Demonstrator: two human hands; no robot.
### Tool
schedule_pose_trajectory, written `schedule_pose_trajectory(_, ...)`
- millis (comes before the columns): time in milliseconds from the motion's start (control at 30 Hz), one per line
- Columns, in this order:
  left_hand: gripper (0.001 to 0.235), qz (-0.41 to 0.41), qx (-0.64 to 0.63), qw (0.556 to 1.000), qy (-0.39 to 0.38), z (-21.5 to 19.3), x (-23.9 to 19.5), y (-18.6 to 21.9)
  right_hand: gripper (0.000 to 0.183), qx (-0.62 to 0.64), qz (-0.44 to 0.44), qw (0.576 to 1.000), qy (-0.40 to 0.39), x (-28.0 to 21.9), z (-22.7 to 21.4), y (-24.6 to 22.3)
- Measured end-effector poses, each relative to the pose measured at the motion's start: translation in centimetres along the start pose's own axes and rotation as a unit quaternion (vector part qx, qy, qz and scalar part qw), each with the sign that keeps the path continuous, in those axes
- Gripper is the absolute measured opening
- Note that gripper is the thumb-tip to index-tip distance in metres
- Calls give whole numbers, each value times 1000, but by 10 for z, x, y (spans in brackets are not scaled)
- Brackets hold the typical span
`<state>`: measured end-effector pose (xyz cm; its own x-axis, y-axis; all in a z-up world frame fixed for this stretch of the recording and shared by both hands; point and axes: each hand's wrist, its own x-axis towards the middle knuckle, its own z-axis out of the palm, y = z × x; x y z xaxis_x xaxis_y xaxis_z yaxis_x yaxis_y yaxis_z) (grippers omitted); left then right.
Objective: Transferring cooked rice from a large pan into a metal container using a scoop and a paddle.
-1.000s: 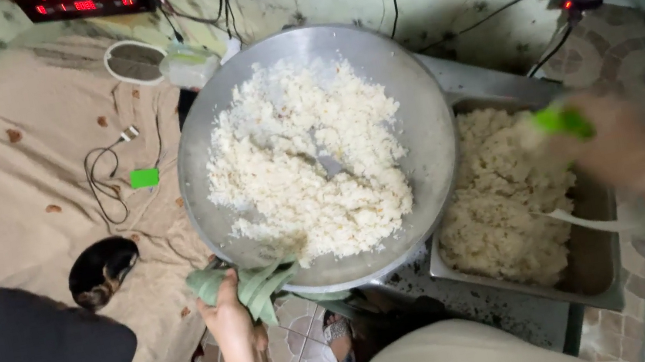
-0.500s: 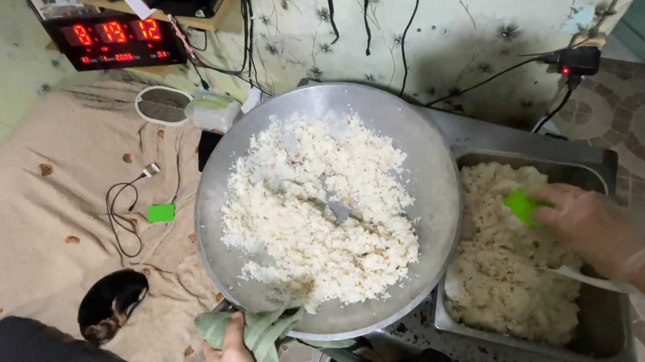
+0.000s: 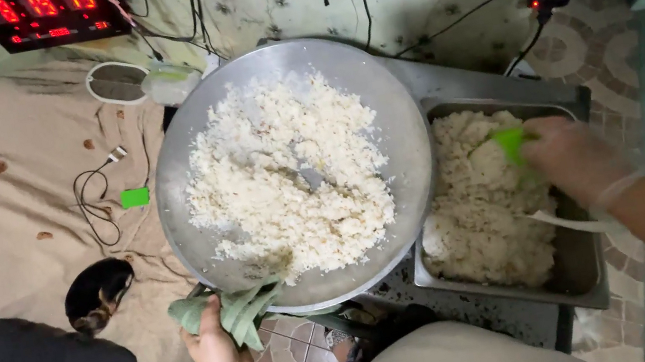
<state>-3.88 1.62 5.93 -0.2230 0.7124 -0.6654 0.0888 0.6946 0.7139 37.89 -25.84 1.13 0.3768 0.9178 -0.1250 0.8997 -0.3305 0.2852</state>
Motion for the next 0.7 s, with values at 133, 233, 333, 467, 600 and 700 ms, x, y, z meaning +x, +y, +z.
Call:
schedule_pose_trajectory(133, 61, 28, -27, 999, -4, 2, 11, -7, 35, 225, 274, 933, -71, -24, -22, 34)
schedule_pose_trajectory(233, 60, 37, -52, 998, -9, 2, 13, -9, 25, 90, 205, 974, 24, -40, 13, 70)
schedule_pose_trajectory(333, 52, 64, -105, 992, -26, 4, 41, -26, 25, 226, 213, 938, 153, -31, 4, 74)
schedule_pose_trajectory(467, 46, 74, -115, 990, -33, 3, 37, -23, 14, 473, 120, 852, 189, 18, -59, -20)
schedule_pose_trajectory(600, 99, -10, -16, 1000, 0, -1, 18, -11, 12, 526, 106, 841, 71, 64, -106, -129)
schedule_pose_trajectory(700, 60, 56, -103, 993, -29, -1, 37, -24, 37, 611, -76, 782, 94, 82, -87, -143)
